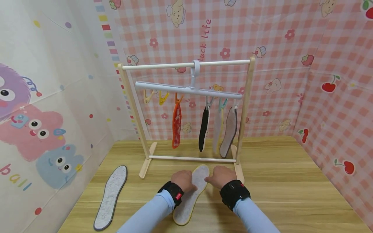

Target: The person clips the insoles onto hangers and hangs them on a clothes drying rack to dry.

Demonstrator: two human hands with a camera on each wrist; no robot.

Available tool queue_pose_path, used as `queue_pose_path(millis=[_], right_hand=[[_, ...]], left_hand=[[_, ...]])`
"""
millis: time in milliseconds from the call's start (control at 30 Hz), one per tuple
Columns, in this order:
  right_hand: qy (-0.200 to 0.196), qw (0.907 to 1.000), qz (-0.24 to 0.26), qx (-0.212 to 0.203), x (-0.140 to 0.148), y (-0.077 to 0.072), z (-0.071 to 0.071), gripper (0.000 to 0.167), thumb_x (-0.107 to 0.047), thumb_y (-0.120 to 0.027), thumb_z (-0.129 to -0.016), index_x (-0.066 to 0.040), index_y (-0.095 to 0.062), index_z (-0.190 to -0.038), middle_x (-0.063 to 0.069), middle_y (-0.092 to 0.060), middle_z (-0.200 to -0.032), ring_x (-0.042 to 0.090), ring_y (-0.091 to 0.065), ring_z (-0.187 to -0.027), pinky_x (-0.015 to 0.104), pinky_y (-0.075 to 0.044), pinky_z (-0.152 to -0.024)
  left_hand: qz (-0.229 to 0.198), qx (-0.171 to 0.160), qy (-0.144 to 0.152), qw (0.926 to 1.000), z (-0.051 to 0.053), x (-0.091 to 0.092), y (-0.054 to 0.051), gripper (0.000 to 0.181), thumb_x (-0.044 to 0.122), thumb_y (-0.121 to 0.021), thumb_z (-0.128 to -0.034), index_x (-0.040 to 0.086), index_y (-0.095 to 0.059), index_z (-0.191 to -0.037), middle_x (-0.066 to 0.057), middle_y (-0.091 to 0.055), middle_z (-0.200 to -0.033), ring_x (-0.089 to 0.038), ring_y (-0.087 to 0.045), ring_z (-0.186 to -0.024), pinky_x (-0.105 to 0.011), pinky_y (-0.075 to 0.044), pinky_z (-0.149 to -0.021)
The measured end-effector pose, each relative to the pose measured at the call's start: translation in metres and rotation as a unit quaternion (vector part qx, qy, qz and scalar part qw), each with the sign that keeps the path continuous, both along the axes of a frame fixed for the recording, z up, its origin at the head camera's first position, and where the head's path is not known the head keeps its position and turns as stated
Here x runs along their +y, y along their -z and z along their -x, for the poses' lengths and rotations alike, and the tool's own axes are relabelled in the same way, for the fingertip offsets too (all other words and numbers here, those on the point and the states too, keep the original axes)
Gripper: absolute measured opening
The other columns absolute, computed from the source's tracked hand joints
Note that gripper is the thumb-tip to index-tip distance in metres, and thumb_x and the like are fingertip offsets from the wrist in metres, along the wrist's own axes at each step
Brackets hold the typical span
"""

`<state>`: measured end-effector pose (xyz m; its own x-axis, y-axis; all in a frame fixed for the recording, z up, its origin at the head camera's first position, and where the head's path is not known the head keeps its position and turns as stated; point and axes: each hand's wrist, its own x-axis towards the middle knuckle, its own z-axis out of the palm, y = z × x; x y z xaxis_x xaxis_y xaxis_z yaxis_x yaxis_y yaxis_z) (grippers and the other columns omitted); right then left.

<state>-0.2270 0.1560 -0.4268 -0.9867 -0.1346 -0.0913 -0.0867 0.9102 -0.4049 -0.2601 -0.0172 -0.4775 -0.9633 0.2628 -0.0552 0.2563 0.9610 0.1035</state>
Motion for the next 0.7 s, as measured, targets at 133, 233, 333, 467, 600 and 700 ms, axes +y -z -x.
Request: queue_pose_path(millis=[133, 233, 333, 467, 600, 700], right_hand=[[0.002, 1.0, 0.006, -0.002, 0.001, 0.002, 0.001, 0.048, -0.037, -0.071, -0.088, -0.016, -0.046, -0.053, -0.007, -0.031, -0.054, 0.011, -0.031, -0.048, 0.026, -0.022, -0.046], [0.004, 1.0, 0.008, -0.003, 0.002, 0.005, 0.002, 0.049, -0.038, -0.07, -0.087, -0.017, -0.043, -0.052, -0.007, -0.03, -0.053, 0.011, -0.029, -0.048, 0.026, -0.021, -0.046], [0.004, 1.0, 0.008, -0.003, 0.002, 0.007, 0.003, 0.05, -0.038, -0.07, -0.087, -0.018, -0.042, -0.052, -0.007, -0.029, -0.053, 0.01, -0.028, -0.048, 0.026, -0.02, -0.047], [0.003, 0.9999, 0.008, -0.005, 0.002, 0.007, 0.002, 0.05, -0.037, -0.07, -0.088, -0.018, -0.042, -0.052, -0.007, -0.029, -0.054, 0.011, -0.029, -0.048, 0.026, -0.02, -0.047], [0.004, 0.9999, 0.009, -0.009, 0.001, 0.006, 0.002, 0.051, -0.037, -0.07, -0.088, -0.018, -0.041, -0.051, -0.007, -0.028, -0.053, 0.011, -0.028, -0.048, 0.027, -0.02, -0.047], [0.004, 0.9999, 0.006, -0.009, 0.001, 0.006, 0.002, 0.051, -0.037, -0.07, -0.088, -0.018, -0.041, -0.051, -0.007, -0.029, -0.053, 0.011, -0.028, -0.048, 0.027, -0.02, -0.047]], left_hand=[[0.001, 0.008, 0.007, 0.9999, 0.001, -0.002, 0.001, 0.037, 0.043, -0.084, -0.0755, 0.012, -0.065, -0.081, 0.001, -0.06, -0.072, -0.014, -0.059, -0.067, -0.033, -0.049, -0.059], [-0.005, 0.021, 0.01, 0.9997, 0.001, -0.003, 0.002, 0.037, 0.042, -0.084, -0.075, 0.012, -0.065, -0.08, 0.0, -0.061, -0.072, -0.014, -0.06, -0.066, -0.033, -0.049, -0.058], [-0.015, 0.029, 0.012, 0.9994, 0.001, -0.005, 0.004, 0.036, 0.041, -0.085, -0.0747, 0.012, -0.064, -0.079, 0.0, -0.061, -0.071, -0.016, -0.061, -0.067, -0.034, -0.049, -0.058], [-0.028, 0.028, 0.018, 0.9991, 0.002, -0.007, 0.006, 0.033, 0.038, -0.084, -0.0763, 0.011, -0.064, -0.079, -0.002, -0.062, -0.073, -0.018, -0.062, -0.069, -0.036, -0.05, -0.059], [-0.035, 0.037, 0.023, 0.9984, 0.003, -0.011, 0.006, 0.031, 0.036, -0.082, -0.0772, 0.011, -0.063, -0.077, -0.004, -0.064, -0.075, -0.021, -0.064, -0.071, -0.037, -0.05, -0.06], [-0.039, 0.05, 0.026, 0.9977, 0.002, -0.015, 0.006, 0.03, 0.035, -0.081, -0.0771, 0.011, -0.062, -0.074, -0.005, -0.064, -0.074, -0.022, -0.064, -0.069, -0.037, -0.05, -0.058]])
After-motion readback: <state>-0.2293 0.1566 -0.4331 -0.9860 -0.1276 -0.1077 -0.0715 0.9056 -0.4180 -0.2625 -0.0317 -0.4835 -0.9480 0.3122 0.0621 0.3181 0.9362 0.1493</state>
